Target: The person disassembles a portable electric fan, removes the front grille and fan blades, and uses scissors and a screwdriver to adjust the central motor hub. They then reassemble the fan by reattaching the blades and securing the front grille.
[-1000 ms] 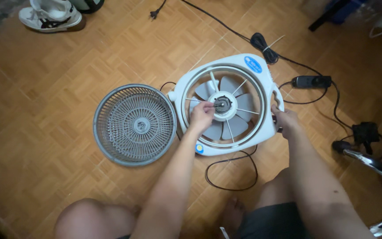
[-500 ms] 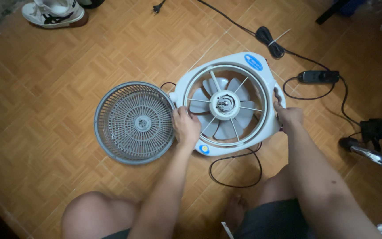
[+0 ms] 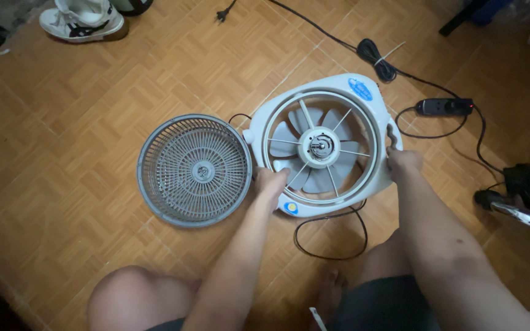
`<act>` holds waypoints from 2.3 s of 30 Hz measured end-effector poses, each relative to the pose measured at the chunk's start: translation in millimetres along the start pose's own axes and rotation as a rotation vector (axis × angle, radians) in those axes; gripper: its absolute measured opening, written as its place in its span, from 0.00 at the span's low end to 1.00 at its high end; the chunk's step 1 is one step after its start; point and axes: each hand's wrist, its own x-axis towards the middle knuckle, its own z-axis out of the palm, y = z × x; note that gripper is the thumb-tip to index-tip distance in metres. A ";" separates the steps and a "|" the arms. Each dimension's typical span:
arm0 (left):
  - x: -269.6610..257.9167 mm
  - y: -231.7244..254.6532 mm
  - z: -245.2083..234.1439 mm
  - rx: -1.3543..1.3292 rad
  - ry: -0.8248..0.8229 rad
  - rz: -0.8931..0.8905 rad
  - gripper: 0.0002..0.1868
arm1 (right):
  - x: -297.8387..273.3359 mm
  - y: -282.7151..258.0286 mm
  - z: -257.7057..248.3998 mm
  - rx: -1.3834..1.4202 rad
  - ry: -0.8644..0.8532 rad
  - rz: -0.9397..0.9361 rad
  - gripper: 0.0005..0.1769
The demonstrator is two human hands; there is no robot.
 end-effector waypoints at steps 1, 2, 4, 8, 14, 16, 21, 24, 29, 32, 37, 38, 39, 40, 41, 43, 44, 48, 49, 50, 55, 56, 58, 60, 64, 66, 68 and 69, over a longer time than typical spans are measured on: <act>2.0 -1.8 0.6 -0.077 -0.030 -0.013 0.37 | 2.0 -0.2 0.1 0.052 -0.002 0.019 0.21; 4.0 -2.1 1.9 -0.155 -0.064 -0.022 0.32 | 4.3 -2.1 -1.9 0.106 0.000 0.037 0.19; 6.2 -2.9 3.3 -0.314 -0.105 0.000 0.25 | 7.8 -5.9 -6.5 0.173 0.015 0.045 0.14; 8.4 -5.0 0.6 -0.657 -0.234 -0.071 0.21 | 17.7 -14.3 -21.8 0.183 -0.060 -0.088 0.09; -3.9 19.9 -29.8 -0.627 -0.338 0.004 0.21 | -7.1 -52.0 -76.2 0.623 -0.246 -0.121 0.11; -12.4 40.3 -46.0 -0.597 -0.381 0.062 0.23 | -18.4 -62.1 -92.1 0.669 -0.356 -0.102 0.14; -34.9 96.3 -90.8 -0.838 -0.538 0.096 0.38 | -24.1 -72.4 -122.4 0.996 -0.579 -0.093 0.22; -54.8 121.7 -115.8 -0.541 -0.442 0.338 0.43 | -12.3 -65.7 -117.5 1.151 -0.847 -0.095 0.25; -105.0 155.3 -136.7 -0.523 -0.458 0.683 0.37 | 2.7 -50.5 -76.9 1.142 -0.832 0.104 0.23; -142.6 170.0 -150.5 -0.559 -0.438 0.808 0.36 | -18.8 -52.4 -67.1 1.145 -0.969 0.114 0.19; -193.7 181.4 -178.5 -0.520 -0.437 0.896 0.36 | -76.9 -76.5 -74.0 0.944 -0.793 -0.129 0.17; -200.8 182.7 -182.8 -0.512 -0.435 0.896 0.37 | -85.2 -80.3 -80.5 0.889 -0.734 -0.173 0.18; -207.0 184.3 -186.5 -0.505 -0.433 0.896 0.38 | -93.0 -85.0 -88.5 0.850 -0.666 -0.228 0.16; -212.4 186.1 -190.7 -0.522 -0.452 0.889 0.38 | -102.3 -91.0 -96.3 0.811 -0.598 -0.279 0.15; -217.7 187.6 -195.6 -0.539 -0.471 0.881 0.38 | -113.7 -98.3 -105.4 0.770 -0.529 -0.328 0.15; -227.2 190.7 -204.4 -0.534 -0.475 0.871 0.37 | -144.9 -122.4 -124.1 0.676 -0.249 -0.537 0.15; -232.8 191.7 -207.8 -0.512 -0.459 0.870 0.37 | -165.5 -131.6 -139.0 0.641 0.012 -0.784 0.16; -254.1 191.7 -217.6 -0.596 -0.465 0.839 0.37 | -273.7 -155.1 -202.5 0.794 -0.215 -1.206 0.23; -254.6 190.7 -219.9 -0.592 -0.439 0.847 0.37 | -297.7 -159.1 -215.2 0.744 -0.387 -1.301 0.32; -255.0 189.6 -221.9 -0.585 -0.414 0.852 0.38 | -317.8 -162.8 -220.6 0.689 -0.562 -1.387 0.40; -257.6 185.6 -230.4 -0.561 -0.347 0.820 0.40 | -350.4 -167.0 -202.5 0.561 -0.534 -1.428 0.41; -258.2 185.8 -231.1 -0.560 -0.329 0.843 0.41 | -348.4 -165.3 -200.8 0.576 -0.543 -1.403 0.42; -258.0 186.3 -233.7 -0.560 -0.311 0.856 0.42 | -344.1 -163.3 -196.3 0.617 -0.604 -1.399 0.41; -258.2 185.8 -237.7 -0.561 -0.308 0.833 0.43 | -342.1 -161.8 -193.6 0.646 -0.634 -1.394 0.41; -255.2 183.4 -246.7 -0.512 -0.319 0.838 0.44 | -344.1 -159.7 -189.4 0.677 -0.644 -1.384 0.41; -255.2 182.8 -249.1 -0.525 -0.317 0.871 0.44 | -345.5 -160.1 -189.0 0.688 -0.644 -1.379 0.41; -256.2 181.5 -251.3 -0.543 -0.319 0.847 0.46 | -347.7 -159.8 -189.2 0.693 -0.633 -1.372 0.41; -256.1 180.6 -252.9 -0.552 -0.320 0.836 0.47 | -349.2 -159.7 -188.9 0.698 -0.631 -1.378 0.41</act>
